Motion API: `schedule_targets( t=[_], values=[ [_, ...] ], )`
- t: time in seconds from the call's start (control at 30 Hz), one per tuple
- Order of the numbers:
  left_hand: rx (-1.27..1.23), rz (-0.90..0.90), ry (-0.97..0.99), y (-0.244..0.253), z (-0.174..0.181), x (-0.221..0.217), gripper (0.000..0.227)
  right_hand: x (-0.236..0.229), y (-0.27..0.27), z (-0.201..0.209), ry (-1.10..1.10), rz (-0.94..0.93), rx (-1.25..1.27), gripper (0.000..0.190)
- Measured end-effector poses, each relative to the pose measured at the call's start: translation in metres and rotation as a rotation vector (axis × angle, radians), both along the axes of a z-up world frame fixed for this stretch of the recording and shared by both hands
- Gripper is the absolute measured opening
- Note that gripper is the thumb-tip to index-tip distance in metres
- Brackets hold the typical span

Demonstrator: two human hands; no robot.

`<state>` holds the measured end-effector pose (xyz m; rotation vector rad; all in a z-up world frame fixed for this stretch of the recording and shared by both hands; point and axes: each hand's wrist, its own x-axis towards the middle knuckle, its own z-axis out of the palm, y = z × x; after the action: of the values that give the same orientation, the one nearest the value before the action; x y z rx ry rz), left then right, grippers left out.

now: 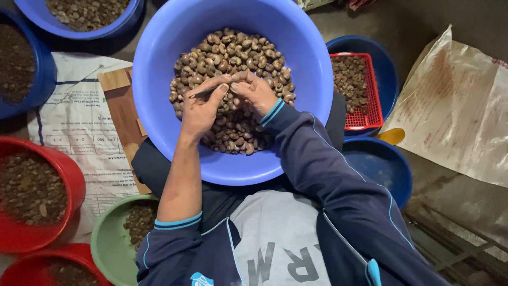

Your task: Manually peeling or cleaning cashew nuts one by one using a small scraping tool while sitting on the floor.

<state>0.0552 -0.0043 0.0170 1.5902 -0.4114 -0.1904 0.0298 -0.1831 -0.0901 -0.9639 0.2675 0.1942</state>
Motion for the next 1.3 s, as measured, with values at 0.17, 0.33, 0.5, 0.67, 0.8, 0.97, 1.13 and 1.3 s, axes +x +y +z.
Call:
schedule_targets(
  t=[0.17,0.33,0.5,0.67,0.8,0.97,1.13,1.3],
  values=[
    [0.031,0.023,0.014,0.005,-0.005,-0.002,0.020,-0.004,-0.002,0.020,0.041,-0.001,-0.002,0.036],
    [-0.063,0.129,0.058,0.005,-0.001,-0.002,0.020,-0.032,-0.035,0.065,-0.200,-0.145,-0.541,0.041],
    [-0.044,0.199,0.103,0.015,-0.012,-0.006,0.019,-0.133,-0.129,0.071,-0.169,-0.505,-0.815,0.031],
    [-0.013,0.212,0.118,0.016,-0.021,-0.005,0.019,-0.262,-0.217,-0.020,0.142,-0.678,-0.942,0.020],
    [0.014,0.213,0.126,0.017,-0.026,-0.007,0.017,-0.375,-0.259,-0.128,0.607,-0.606,-1.068,0.012],
    [0.035,0.241,0.100,0.016,-0.027,-0.007,0.015,-0.438,-0.268,-0.176,0.850,-0.649,-0.877,0.016],
    [0.098,0.228,0.098,0.016,-0.028,-0.007,0.019,-0.368,-0.265,-0.097,0.435,-0.631,-1.453,0.036],
    [0.154,0.219,0.115,0.015,-0.012,-0.007,0.019,-0.224,-0.295,0.060,-0.019,-0.687,-1.458,0.029]
  ],
)
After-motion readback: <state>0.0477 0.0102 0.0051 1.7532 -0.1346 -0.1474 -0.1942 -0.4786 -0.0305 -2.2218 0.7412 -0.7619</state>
